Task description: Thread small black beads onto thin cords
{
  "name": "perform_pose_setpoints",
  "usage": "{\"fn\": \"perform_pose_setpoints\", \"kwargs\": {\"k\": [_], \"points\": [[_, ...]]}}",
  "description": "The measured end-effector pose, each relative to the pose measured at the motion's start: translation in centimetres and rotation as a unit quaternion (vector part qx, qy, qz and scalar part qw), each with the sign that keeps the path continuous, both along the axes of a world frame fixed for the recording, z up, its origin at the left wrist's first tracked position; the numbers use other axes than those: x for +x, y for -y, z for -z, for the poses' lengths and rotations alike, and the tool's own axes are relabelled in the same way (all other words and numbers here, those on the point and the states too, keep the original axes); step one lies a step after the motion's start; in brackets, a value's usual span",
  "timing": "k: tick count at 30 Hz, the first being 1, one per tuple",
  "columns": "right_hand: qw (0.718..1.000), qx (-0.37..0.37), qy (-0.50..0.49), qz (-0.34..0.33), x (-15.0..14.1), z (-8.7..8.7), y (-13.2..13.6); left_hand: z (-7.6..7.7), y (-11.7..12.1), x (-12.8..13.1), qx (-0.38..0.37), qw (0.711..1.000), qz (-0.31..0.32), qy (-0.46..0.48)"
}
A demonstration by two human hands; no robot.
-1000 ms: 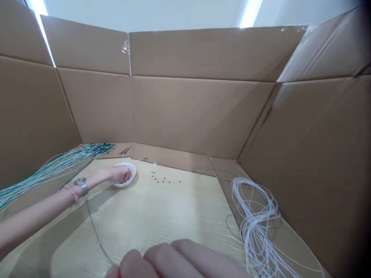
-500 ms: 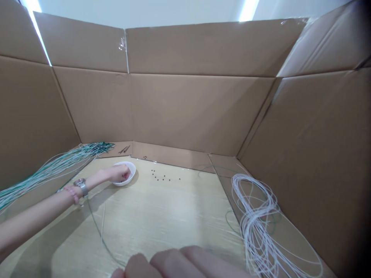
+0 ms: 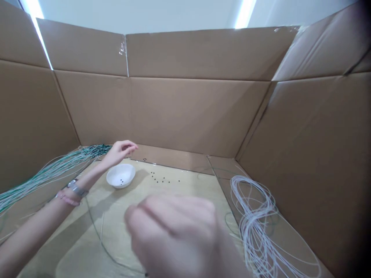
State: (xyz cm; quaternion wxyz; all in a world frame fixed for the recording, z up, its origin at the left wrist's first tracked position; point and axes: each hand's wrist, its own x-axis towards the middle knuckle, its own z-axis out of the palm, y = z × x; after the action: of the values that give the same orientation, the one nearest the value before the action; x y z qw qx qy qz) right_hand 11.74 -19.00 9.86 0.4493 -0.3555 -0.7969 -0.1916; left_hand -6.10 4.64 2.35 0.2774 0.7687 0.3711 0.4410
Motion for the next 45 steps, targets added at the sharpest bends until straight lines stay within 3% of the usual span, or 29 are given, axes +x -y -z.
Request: {"fn": "perform_pose_setpoints", "kwargs": {"k": [3, 4, 6, 8, 11, 16, 29, 37, 45], "points": [[0.996, -0.046, -0.064, -0.045, 1.5, -0.3, -1.6, -2.4, 4.3, 2.8, -0.004, 0.989, 0.012, 0.148], [0.992, -0.046, -0.102, -0.058, 1.9, -0.4, -2.0, -3.1, 6.1, 3.9, -0.043, 0.956, 0.055, 0.285], [0.981, -0.041, -0.171, -0.077, 2.5, -0.7, -2.6, -4.2, 9.5, 5.7, -0.121, 0.879, 0.148, 0.437], [0.971, -0.055, -0.215, -0.090, 2.6, -0.9, -3.0, -5.0, 12.4, 6.9, -0.161, 0.830, 0.220, 0.486], [0.958, -0.089, -0.249, -0.111, 2.0, -0.8, -3.5, -5.5, 14.7, 7.7, -0.173, 0.804, 0.285, 0.493], [0.948, -0.104, -0.267, -0.139, 0.9, -0.4, -3.6, -5.2, 14.8, 7.7, -0.176, 0.797, 0.322, 0.479], [0.957, -0.101, -0.249, -0.111, 0.5, -0.2, -3.6, -5.6, 14.6, 6.8, -0.128, 0.821, 0.331, 0.446], [0.954, -0.099, -0.260, -0.114, 0.5, -0.3, -3.3, -5.5, 14.7, 6.7, -0.171, 0.811, 0.342, 0.443], [0.948, -0.102, -0.274, -0.126, 0.3, -0.3, -3.3, -5.3, 15.1, 7.0, -0.209, 0.781, 0.361, 0.463]]}}
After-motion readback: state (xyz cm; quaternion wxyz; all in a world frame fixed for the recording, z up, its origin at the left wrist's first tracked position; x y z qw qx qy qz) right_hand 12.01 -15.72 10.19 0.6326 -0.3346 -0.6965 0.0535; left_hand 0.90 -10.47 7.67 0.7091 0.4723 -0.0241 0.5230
